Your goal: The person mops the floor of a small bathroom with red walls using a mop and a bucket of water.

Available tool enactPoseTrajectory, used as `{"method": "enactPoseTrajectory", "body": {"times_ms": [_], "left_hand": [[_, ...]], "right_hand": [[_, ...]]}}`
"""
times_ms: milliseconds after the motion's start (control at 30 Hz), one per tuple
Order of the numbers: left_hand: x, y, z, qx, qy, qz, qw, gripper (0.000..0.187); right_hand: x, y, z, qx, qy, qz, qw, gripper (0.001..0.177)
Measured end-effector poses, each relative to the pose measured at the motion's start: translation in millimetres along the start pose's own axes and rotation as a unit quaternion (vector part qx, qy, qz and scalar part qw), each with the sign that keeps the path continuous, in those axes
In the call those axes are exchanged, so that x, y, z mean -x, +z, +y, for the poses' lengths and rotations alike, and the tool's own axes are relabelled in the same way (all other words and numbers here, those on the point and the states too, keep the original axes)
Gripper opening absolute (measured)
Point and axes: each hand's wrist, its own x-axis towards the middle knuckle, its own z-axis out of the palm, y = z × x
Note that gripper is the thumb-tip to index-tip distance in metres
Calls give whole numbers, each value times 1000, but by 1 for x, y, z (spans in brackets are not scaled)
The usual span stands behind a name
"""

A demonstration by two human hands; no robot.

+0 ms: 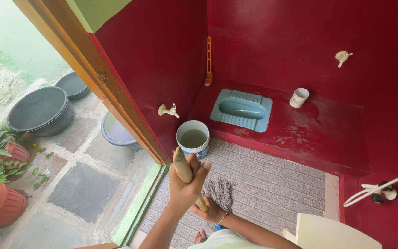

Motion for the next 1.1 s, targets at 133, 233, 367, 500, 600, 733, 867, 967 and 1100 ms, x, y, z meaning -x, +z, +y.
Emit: {"method": "enactPoseTrajectory", "body": {"times_ms": [133,233,367,500,600,733,867,967,1100], "left_hand": [[27,3,2,53,-14,-56,997,50],[50,4,2,28,94,-108,989,48],[65,17,-31,42,215,-172,960,45],[70,36,-85,5,229,-252,940,45],[69,49,-125,-47,157,-262,951,43],[74,65,-159,-78,104,-206,970,43],[71,57,-172,-94,149,-175,969,44],[58,37,-182,-80,205,-103,970,37],[25,-5,-179,-17,165,1,986,37]], "right_hand": [[5,-18,-43,-33,-104,7,994,23],[3,-25,-46,3,-190,18,982,27],[3,-49,17,40,-18,-37,998,22],[-7,-72,86,151,-30,36,988,22],[-18,-107,124,169,3,13,986,10],[-32,-134,155,161,27,-21,986,11],[-39,-130,162,165,11,-23,986,11],[-50,-125,160,179,64,-47,981,12],[-66,-118,147,169,28,7,985,13]]}}
